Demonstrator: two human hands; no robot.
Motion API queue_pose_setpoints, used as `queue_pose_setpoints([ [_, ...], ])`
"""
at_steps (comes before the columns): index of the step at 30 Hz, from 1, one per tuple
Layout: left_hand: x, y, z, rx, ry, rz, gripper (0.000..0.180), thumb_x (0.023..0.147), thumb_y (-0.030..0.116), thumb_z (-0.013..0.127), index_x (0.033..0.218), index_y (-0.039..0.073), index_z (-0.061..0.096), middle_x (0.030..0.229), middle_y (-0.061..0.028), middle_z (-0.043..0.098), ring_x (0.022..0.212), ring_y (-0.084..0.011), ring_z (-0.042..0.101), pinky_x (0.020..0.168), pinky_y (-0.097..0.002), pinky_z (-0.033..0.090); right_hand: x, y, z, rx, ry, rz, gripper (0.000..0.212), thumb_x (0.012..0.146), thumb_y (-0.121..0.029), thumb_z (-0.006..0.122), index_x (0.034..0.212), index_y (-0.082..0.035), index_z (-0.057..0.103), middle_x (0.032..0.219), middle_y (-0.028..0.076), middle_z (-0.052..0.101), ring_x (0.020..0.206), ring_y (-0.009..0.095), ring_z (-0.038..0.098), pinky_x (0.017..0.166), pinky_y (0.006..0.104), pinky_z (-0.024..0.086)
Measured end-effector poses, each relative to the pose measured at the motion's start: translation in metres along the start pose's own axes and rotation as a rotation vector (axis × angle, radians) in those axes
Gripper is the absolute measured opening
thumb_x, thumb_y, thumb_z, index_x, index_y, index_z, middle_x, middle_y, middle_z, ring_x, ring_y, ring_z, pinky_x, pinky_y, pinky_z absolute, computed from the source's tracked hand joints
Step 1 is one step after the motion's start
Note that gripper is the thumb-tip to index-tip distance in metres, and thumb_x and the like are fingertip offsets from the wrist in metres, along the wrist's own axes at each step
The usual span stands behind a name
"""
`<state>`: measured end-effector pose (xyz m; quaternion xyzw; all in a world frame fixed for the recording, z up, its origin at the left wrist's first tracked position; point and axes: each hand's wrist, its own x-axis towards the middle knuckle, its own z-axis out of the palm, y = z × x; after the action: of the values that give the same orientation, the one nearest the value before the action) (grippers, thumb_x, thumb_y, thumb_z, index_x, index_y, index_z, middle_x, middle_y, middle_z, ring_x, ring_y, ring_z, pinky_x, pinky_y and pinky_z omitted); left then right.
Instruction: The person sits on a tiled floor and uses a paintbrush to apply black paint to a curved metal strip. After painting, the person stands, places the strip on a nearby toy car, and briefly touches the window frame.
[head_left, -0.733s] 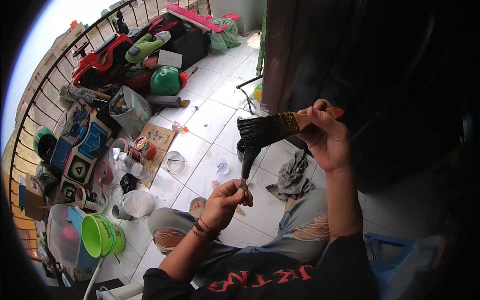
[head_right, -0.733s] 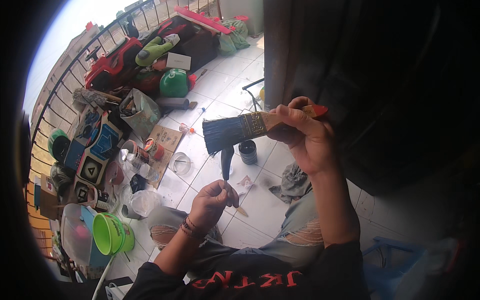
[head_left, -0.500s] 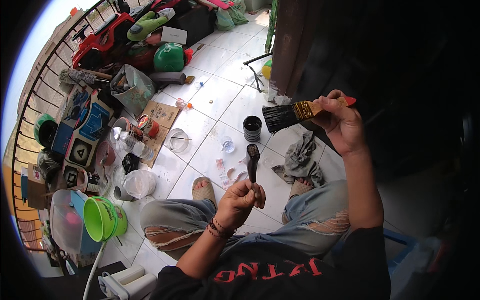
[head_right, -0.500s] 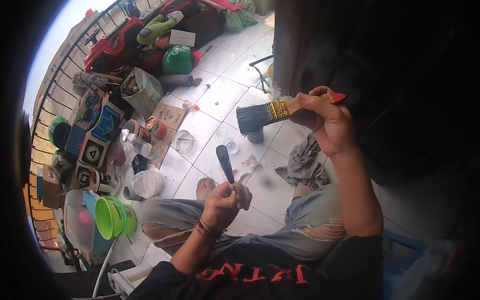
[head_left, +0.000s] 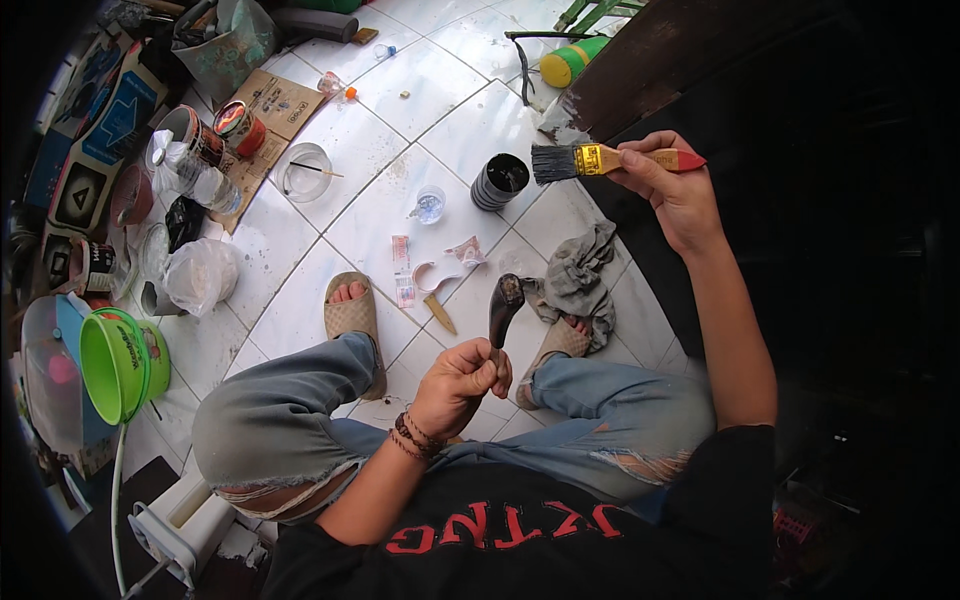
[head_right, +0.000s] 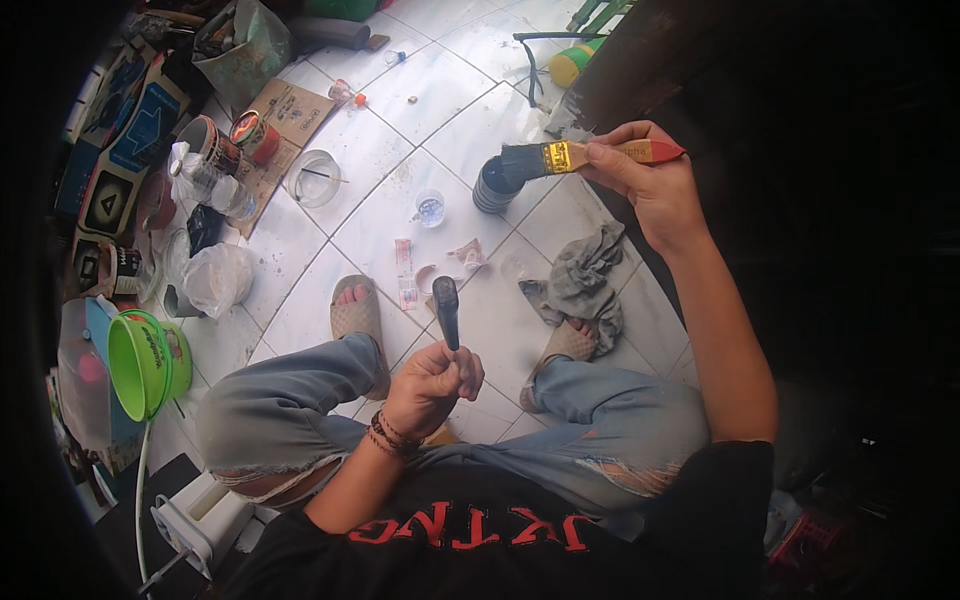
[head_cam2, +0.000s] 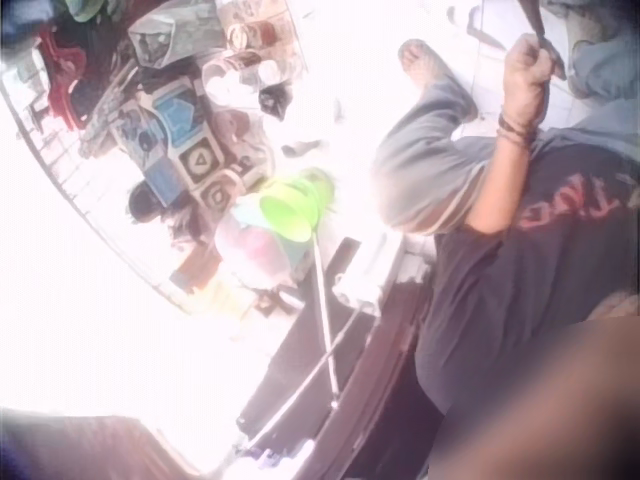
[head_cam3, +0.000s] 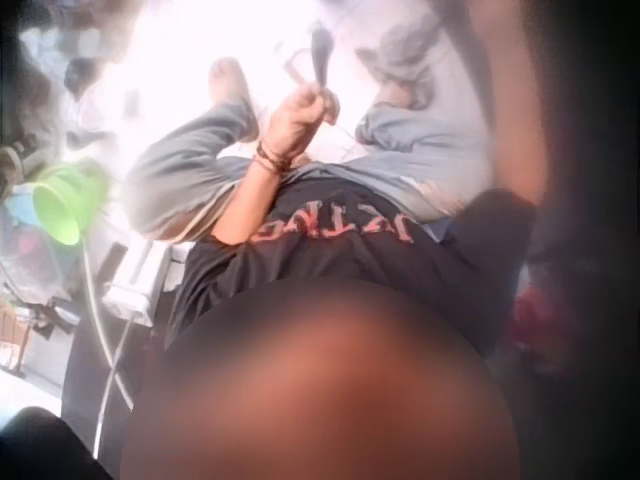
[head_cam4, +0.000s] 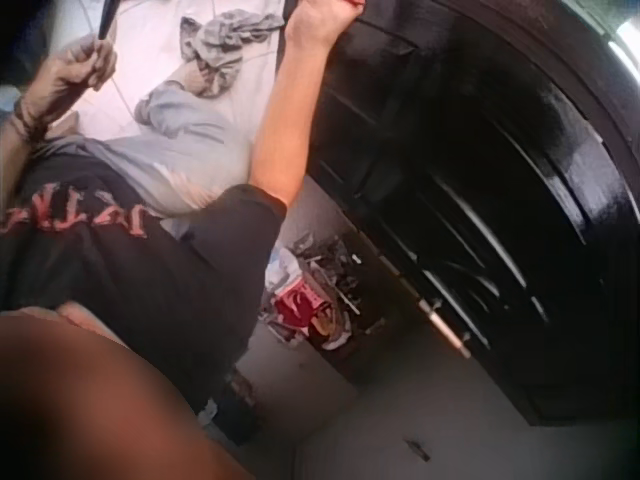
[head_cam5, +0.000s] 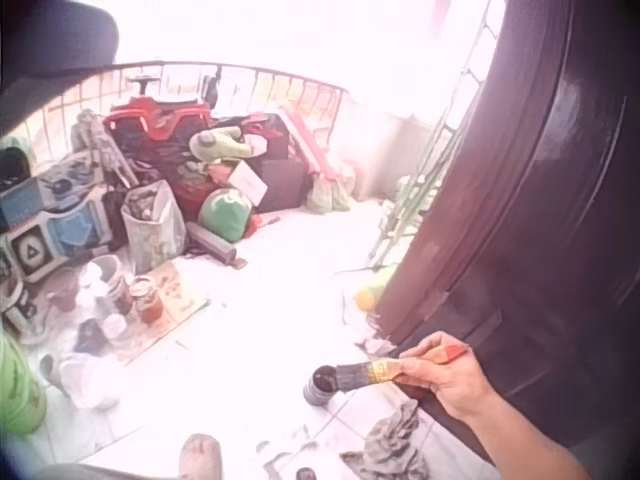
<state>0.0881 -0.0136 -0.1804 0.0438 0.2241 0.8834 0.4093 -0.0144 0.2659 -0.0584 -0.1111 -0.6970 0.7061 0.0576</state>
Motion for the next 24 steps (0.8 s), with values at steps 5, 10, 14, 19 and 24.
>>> queue_pose_setpoints([
  [5, -0.003, 0.011, -0.028, 0.015, 0.092, -0.013, 0.016, 0.091, 0.018, 0.059, 0.090, 0.003, 0.055, 0.077, -0.0028, 0.054, 0.071, -0.0117, 0.050, 0.068, -0.0251, 0.041, 0.016, -0.014, 0.036, 0.154, -0.307, 0.023, 0.021, 0.079, -0.003, 0.067, 0.090, -0.005, 0.050, 0.089, 0.011, 0.060, 0.087, 0.018, 0.063, 0.080, 0.0326, 0.056],
  [10, -0.005, 0.019, -0.032, 0.099, 0.184, -0.097, 0.016, 0.092, 0.018, 0.058, 0.090, 0.002, 0.057, 0.079, -0.0017, 0.054, 0.071, -0.0094, 0.049, 0.066, -0.0227, 0.041, 0.019, 0.003, 0.058, 0.480, -0.644, 0.237, 0.023, 0.073, -0.006, 0.068, 0.085, -0.008, 0.049, 0.084, 0.010, 0.059, 0.082, 0.018, 0.059, 0.076, 0.0320, 0.050],
  [14, -0.005, 0.015, -0.039, 0.060, 0.162, -0.090, 0.018, 0.090, 0.019, 0.060, 0.088, 0.002, 0.057, 0.077, -0.0018, 0.054, 0.069, -0.0105, 0.048, 0.065, -0.0232, 0.039, 0.031, 0.033, 0.046, 0.258, -0.435, 0.313, 0.020, 0.075, -0.006, 0.068, 0.082, -0.008, 0.049, 0.082, 0.009, 0.059, 0.080, 0.016, 0.058, 0.071, 0.0286, 0.047],
  [19, -0.003, 0.017, -0.030, 0.088, 0.239, -0.132, 0.022, 0.087, 0.024, 0.064, 0.086, 0.003, 0.056, 0.074, -0.0029, 0.052, 0.067, -0.0127, 0.046, 0.063, -0.0249, 0.036, 0.023, 0.022, 0.053, 0.318, -0.593, 0.272, 0.021, 0.076, -0.006, 0.068, 0.083, -0.007, 0.049, 0.083, 0.008, 0.058, 0.078, 0.015, 0.057, 0.072, 0.0292, 0.048],
  [24, -0.004, 0.013, -0.034, 0.016, 0.203, -0.091, 0.021, 0.086, 0.023, 0.064, 0.085, 0.003, 0.056, 0.074, -0.0033, 0.052, 0.067, -0.0128, 0.046, 0.063, -0.0245, 0.036, 0.023, 0.029, 0.038, 0.350, -0.406, 0.307, 0.021, 0.077, -0.003, 0.066, 0.087, -0.007, 0.048, 0.084, 0.008, 0.058, 0.078, 0.015, 0.058, 0.073, 0.0298, 0.048],
])
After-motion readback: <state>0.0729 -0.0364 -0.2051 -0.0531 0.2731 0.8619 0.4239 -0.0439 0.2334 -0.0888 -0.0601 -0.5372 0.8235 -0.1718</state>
